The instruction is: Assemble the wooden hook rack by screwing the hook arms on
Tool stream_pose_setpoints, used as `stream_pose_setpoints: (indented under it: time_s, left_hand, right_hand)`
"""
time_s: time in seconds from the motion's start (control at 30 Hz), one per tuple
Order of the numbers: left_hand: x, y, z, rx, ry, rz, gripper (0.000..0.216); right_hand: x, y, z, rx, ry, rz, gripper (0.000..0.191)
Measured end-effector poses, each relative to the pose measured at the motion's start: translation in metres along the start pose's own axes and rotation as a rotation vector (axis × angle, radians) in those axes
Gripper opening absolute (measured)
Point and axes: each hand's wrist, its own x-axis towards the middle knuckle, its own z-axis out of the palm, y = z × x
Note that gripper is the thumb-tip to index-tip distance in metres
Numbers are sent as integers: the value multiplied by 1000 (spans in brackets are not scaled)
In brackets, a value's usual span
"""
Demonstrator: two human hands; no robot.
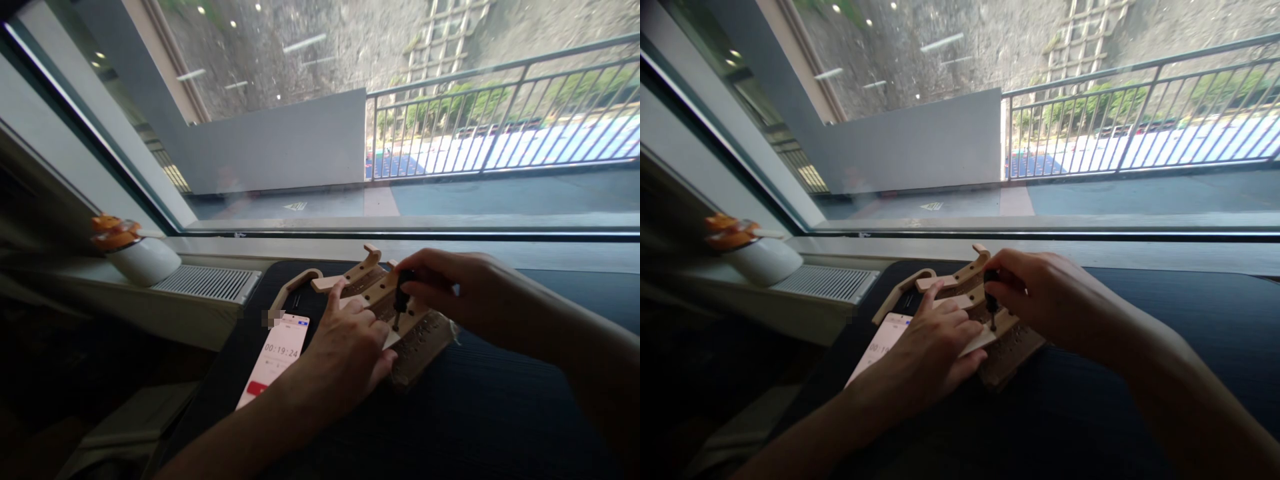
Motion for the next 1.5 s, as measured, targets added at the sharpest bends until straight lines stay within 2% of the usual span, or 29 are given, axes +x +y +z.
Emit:
stream_pose_setpoints:
  time_s: [0.17, 0.3, 0.5, 0.67, 0.9, 1.03, 1.13, 1.23, 1.5]
  left_hand:
    - [0, 0, 0, 8, 9, 5, 16]
    - [0, 0, 1, 11, 13, 1, 16]
    - [-2, 0, 1, -6, 4, 0, 15]
    - [-2, 0, 0, -22, 1, -2, 13]
    - [0, 0, 1, -6, 12, 4, 17]
    - [0, 0, 0, -4, 4, 1, 16]
    - [0, 1, -1, -4, -5, -4, 16]
    - [1, 1, -1, 4, -14, -14, 18]
    - [-1, 1, 0, -4, 3, -10, 15]
  right_hand:
    - [0, -1, 2, -84, 43, 53, 25]
    - [0, -5, 5, -39, 17, 18, 10]
    - [0, -5, 4, 125, -48, -123, 23]
    - [-1, -3, 3, 145, -68, -179, 30]
    - [1, 3, 3, -49, -3, 25, 25]
    - [0, 2, 2, -91, 20, 63, 28]
    - [-1, -1, 2, -86, 29, 62, 23]
    - [-1, -3, 2, -45, 22, 22, 14]
    - [-1, -5, 1, 97, -51, -164, 28]
